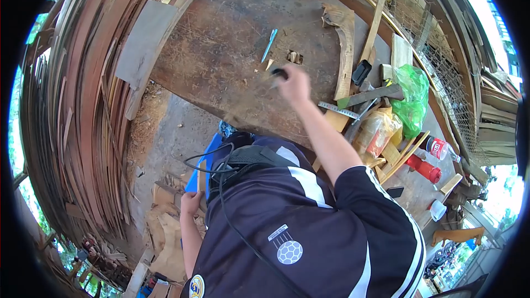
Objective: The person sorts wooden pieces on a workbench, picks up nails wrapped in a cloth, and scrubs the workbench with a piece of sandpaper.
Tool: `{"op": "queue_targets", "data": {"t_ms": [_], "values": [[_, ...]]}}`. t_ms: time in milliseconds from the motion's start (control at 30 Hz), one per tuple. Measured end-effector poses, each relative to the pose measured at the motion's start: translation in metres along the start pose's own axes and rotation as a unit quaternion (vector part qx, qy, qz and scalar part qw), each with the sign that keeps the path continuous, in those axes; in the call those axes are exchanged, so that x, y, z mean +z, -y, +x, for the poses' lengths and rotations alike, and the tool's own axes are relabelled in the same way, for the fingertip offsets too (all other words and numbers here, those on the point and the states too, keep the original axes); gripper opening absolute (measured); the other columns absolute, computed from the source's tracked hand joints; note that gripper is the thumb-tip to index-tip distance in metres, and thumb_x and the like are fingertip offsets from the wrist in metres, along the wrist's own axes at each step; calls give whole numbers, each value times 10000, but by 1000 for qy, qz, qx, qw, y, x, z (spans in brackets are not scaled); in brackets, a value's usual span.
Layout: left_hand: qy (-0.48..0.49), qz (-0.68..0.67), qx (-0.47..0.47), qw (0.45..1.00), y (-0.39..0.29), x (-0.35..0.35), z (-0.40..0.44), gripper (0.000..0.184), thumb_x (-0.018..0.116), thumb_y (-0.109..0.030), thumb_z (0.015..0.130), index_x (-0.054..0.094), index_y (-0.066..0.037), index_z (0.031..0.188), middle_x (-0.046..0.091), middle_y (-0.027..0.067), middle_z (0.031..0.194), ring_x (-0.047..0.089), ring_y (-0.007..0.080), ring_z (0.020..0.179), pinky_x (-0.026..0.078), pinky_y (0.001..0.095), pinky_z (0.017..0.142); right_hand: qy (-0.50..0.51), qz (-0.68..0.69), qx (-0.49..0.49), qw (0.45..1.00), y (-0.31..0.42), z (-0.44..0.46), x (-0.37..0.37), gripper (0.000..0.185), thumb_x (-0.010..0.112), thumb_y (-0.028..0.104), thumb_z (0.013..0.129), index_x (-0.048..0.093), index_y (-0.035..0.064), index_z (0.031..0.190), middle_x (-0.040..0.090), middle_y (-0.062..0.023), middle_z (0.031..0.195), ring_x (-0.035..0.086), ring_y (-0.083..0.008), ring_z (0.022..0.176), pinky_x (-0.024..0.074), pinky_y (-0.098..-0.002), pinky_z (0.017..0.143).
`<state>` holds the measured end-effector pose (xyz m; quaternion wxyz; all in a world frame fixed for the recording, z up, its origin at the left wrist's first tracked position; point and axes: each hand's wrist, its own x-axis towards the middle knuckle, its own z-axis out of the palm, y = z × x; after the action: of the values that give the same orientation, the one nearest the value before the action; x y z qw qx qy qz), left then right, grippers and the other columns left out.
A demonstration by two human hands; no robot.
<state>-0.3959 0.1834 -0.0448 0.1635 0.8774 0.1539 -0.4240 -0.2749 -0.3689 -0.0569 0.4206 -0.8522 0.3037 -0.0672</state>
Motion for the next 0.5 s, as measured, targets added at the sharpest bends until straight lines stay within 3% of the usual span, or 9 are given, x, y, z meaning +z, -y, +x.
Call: {"op": "queue_targets", "data": {"t_ms": [67, 133, 233, 367, 433, 500], "values": [[-26, -37, 14, 999, -5, 0, -2, 421, 707, -394, 865, 754, 23, 907, 695, 175, 702, 685, 252, 682, 518, 387, 682, -123, -70, 6, 990, -28, 29, -37, 195, 698, 204, 818, 710, 68, 957, 709, -180, 941, 682, -380, 892, 531, -472, 805], [-20, -52, 7, 998, -16, 2, -7, 420, 706, -390, 873, 754, 27, 896, 681, 155, 675, 671, 223, 657, 510, 376, 657, -161, -170, 72, 970, -65, 58, -65, 184, 706, 201, 822, 704, 64, 945, 705, -191, 940, 678, -386, 896, 529, -481, 801], [-15, -43, 16, 999, -30, 5, -18, 422, 704, -382, 884, 752, 37, 876, 654, 123, 639, 643, 182, 622, 495, 363, 620, -178, -205, 73, 960, -110, 84, -62, 165, 721, 184, 812, 695, 51, 906, 704, -203, 913, 679, -393, 885, 528, -479, 794], [-2, -89, 5, 996, -35, 9, -31, 425, 706, -377, 889, 750, 45, 862, 640, 109, 624, 621, 172, 590, 488, 361, 597, -166, -81, -2, 983, -87, 88, -30, 205, 750, 166, 773, 719, 32, 924, 712, -213, 891, 694, -389, 884, 532, -450, 805], [-7, -62, 9, 998, -30, 11, -30, 431, 705, -385, 889, 751, 43, 863, 653, 120, 635, 630, 184, 599, 493, 361, 605, -94, -27, -13, 995, -70, 82, -9, 235, 697, 101, 727, 732, 40, 951, 713, -217, 903, 700, -383, 899, 543, -409, 807], [-8, -37, 12, 999, -29, 9, -27, 437, 705, -392, 887, 751, 42, 864, 667, 132, 650, 643, 196, 613, 499, 365, 617, -39, 22, -35, 998, -55, 80, -3, 244, 718, 127, 748, 732, 56, 981, 721, -193, 894, 723, -318, 867, 549, -365, 794]]}}
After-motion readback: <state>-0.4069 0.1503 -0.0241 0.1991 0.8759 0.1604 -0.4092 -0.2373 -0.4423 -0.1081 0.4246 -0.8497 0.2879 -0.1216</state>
